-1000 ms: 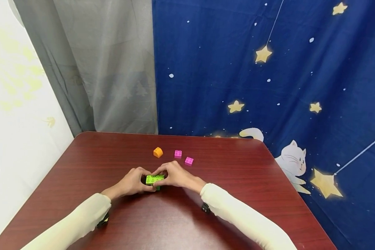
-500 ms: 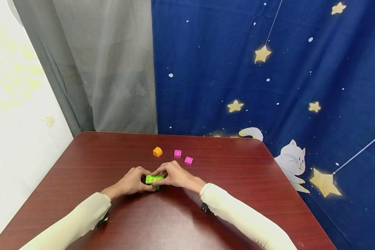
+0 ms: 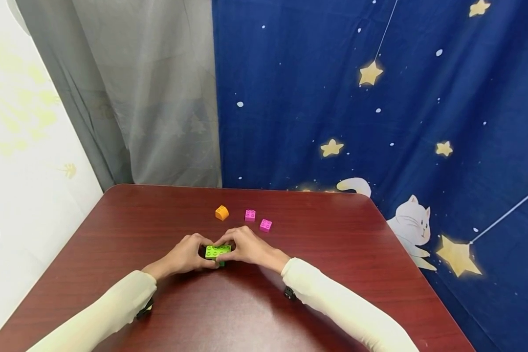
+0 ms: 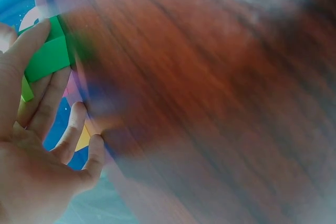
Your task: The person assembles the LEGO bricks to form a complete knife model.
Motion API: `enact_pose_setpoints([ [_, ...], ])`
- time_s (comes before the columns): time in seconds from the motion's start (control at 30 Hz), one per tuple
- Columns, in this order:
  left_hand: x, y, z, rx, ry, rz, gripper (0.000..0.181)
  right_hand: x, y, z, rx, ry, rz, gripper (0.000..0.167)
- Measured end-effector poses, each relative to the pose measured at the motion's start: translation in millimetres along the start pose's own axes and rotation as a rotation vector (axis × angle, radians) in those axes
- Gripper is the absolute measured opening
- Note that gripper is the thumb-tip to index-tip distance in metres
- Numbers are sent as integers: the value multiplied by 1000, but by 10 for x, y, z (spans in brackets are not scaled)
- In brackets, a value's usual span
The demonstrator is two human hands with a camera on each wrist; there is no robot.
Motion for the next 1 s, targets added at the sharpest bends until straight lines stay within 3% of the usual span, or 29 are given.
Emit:
enact_pose_setpoints([
  [0.27, 24, 56, -5, 38, -18, 36, 28, 60, 36, -7, -26, -12, 11, 36],
  [0.57, -51, 20, 45, 42, -82, 5, 37, -43, -62, 23, 2, -30, 29, 38],
  [0.73, -125, 86, 106, 53, -86, 66, 48, -41, -95, 43, 115, -34, 56, 45],
  [0.83, -113, 109, 132, 37, -83, 112, 43, -36, -99, 62, 196, -65, 65, 53],
  [1.0, -75, 89, 155, 31, -98, 160, 33, -82, -92, 91, 217, -118, 78, 57],
])
Point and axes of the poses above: each hand's wrist, its own x-axis towards the middle knuckle, its own y-axis out of the back of the hand, z = x × y, the point moved 3 cm from there along x, towards the middle knuckle, and after that the axes turned 10 degrees about -y, right-handed, at the moved point
